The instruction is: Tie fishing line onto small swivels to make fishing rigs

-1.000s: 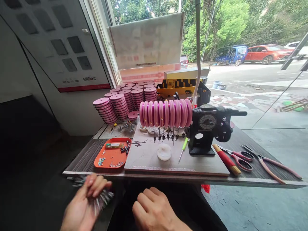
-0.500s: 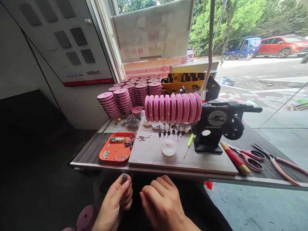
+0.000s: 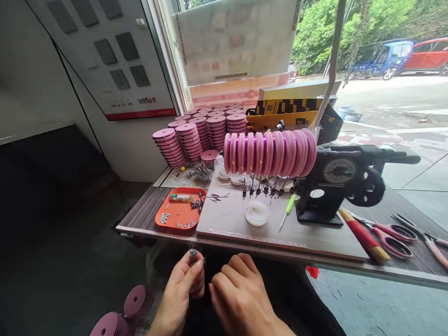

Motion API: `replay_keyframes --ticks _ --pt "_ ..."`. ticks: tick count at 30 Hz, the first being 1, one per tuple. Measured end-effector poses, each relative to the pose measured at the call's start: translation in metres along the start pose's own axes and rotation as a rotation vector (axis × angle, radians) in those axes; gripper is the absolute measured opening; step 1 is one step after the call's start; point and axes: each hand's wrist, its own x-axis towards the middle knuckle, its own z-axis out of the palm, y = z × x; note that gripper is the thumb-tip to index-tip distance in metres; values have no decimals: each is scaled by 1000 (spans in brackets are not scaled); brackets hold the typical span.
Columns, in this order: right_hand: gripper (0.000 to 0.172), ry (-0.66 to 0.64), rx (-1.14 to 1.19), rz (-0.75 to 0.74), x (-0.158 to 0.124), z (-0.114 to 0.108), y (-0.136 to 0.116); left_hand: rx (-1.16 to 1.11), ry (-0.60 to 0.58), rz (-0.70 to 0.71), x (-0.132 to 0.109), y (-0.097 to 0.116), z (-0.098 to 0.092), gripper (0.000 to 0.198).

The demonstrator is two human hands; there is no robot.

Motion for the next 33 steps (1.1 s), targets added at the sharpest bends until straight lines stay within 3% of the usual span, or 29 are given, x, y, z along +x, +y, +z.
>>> replay_keyframes --ticks 4,11,16,23,33 --pt "27 -18 -31 -10 0 2 0 -203 -108 -156 0 2 -2 37" --pt "29 -34 -44 -9 -4 4 3 -293 -104 -228 1 5 -2 40" --pt "25 -1 -31 33 -2 2 4 -213 -108 -200 -4 10 4 42" --pt "24 66 -32 93 1 -2 5 -2 -11 -57 -7 4 5 38" --pt "20 90 -73 7 3 0 5 243 58 115 -7 2 3 37"
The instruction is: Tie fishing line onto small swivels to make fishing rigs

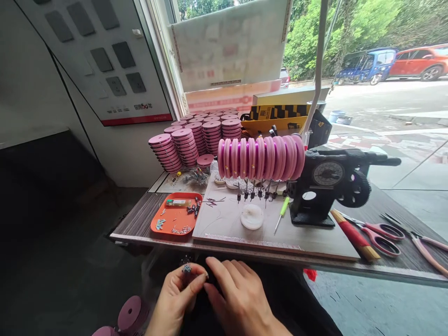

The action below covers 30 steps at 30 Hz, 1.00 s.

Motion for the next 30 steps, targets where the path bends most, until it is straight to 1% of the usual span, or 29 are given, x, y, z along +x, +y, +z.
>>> replay_keyframes --ticks 2,3,6,7,9,11,12,14,17,20,22,23,24,25,26,27,28,29,30 --pt "24 -8 -76 -53 0 3 0 24 -1 51 -2 1 0 39" --pt "28 -15 -108 -75 0 4 0 15 1 80 -4 2 0 40" --pt "39 -31 -127 -133 1 5 -1 -92 38 129 -5 9 -3 42" --pt "39 -33 -108 -142 2 4 -2 -123 59 136 -4 12 -5 42" --pt "36 -28 -51 -110 4 2 -3 -134 68 135 -3 15 -9 43" --pt "28 -6 -13 -47 6 -1 -4 -82 39 128 -1 15 -12 42" --pt "27 4 -10 -29 6 -2 -4 -57 24 122 -1 14 -13 42" --pt "28 18 -29 -46 6 -2 -3 -38 9 114 0 11 -14 42" --pt "22 -1 -51 -109 3 1 -2 -41 -10 118 -2 7 -11 40" --pt "31 -25 -47 -140 1 6 -2 -168 6 112 -6 13 -4 40" --pt "35 -11 -27 -170 1 8 -3 -296 17 71 -6 25 -1 42" --pt "37 -2 -10 -186 1 9 -3 -318 28 49 -4 32 -2 42" --pt "37 1 7 -196 1 9 -4 -273 62 62 0 41 -6 42" --pt "37 13 24 -197 2 8 -4 -174 136 126 7 51 -12 43" --pt "37 29 43 -191 2 7 -4 45 238 240 16 60 -21 43" --pt "36 35 62 -180 3 6 -4 355 340 354 26 70 -32 43" --pt "34 26 80 -162 3 5 -3 475 379 387 38 79 -44 41" --pt "31 14 99 -142 2 4 -3 561 391 398 50 87 -57 38" --pt "28 7 117 -122 1 4 -3 663 380 400 61 95 -68 30"
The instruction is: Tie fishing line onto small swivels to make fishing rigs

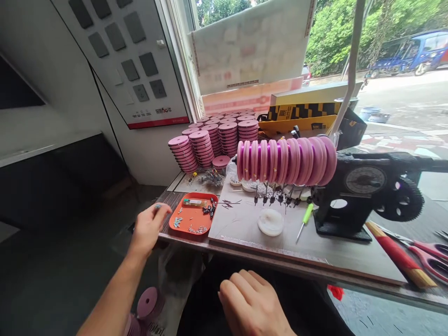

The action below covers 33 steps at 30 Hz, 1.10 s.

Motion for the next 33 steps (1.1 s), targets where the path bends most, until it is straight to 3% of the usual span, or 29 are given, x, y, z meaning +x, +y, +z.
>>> replay_keyframes --ticks 2,4,11,15,17,25,28,31,33 --pt "24 -10 20 28 -3 2 1 194 -66 53 24 -8 -10 13" --pt "23 27 26 42 -7 6 2 370 -155 87 37 -12 -13 11" --pt "21 34 70 45 -12 12 2 793 -380 101 42 -12 -5 6" --pt "23 52 29 42 -6 7 1 884 -455 103 47 -10 -3 20" --pt "23 33 -9 30 -2 4 1 881 -459 129 49 -8 -4 9" --pt "23 -12 1 69 0 2 3 684 -275 184 51 -1 -4 10" --pt "23 12 21 87 -1 2 3 565 -208 197 40 5 -2 11" --pt "21 54 18 103 -2 0 4 319 -203 160 6 9 4 18" --pt "20 72 26 121 -2 -2 3 -195 -252 -74 -25 9 13 23"
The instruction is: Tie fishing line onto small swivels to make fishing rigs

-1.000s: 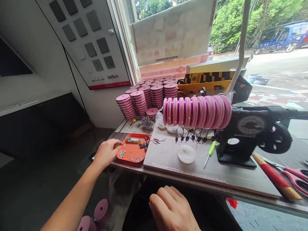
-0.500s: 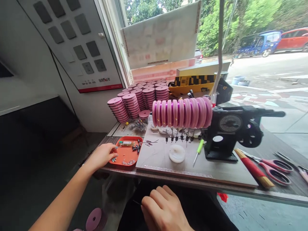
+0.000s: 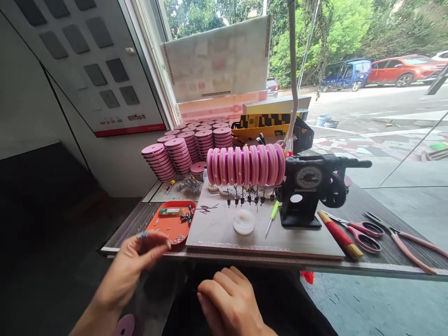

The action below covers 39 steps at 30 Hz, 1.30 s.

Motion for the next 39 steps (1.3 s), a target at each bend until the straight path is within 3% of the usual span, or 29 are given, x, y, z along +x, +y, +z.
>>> replay_keyframes --ticks 3,6,9,22,39 --pt "19 -3 28 7 -1 -1 -1 -412 -31 -221 -37 -9 26 27" --pt "18 -6 76 4 -3 0 -2 -589 42 -353 -56 -16 45 30" --pt "17 5 116 19 -4 -1 -3 -673 85 -388 -59 -21 55 32" --pt "19 -127 44 -1 -6 -3 -8 -710 44 -408 -59 -31 62 35" --pt "19 -122 32 -31 -2 -2 -8 -718 -24 -419 -59 -32 61 36"
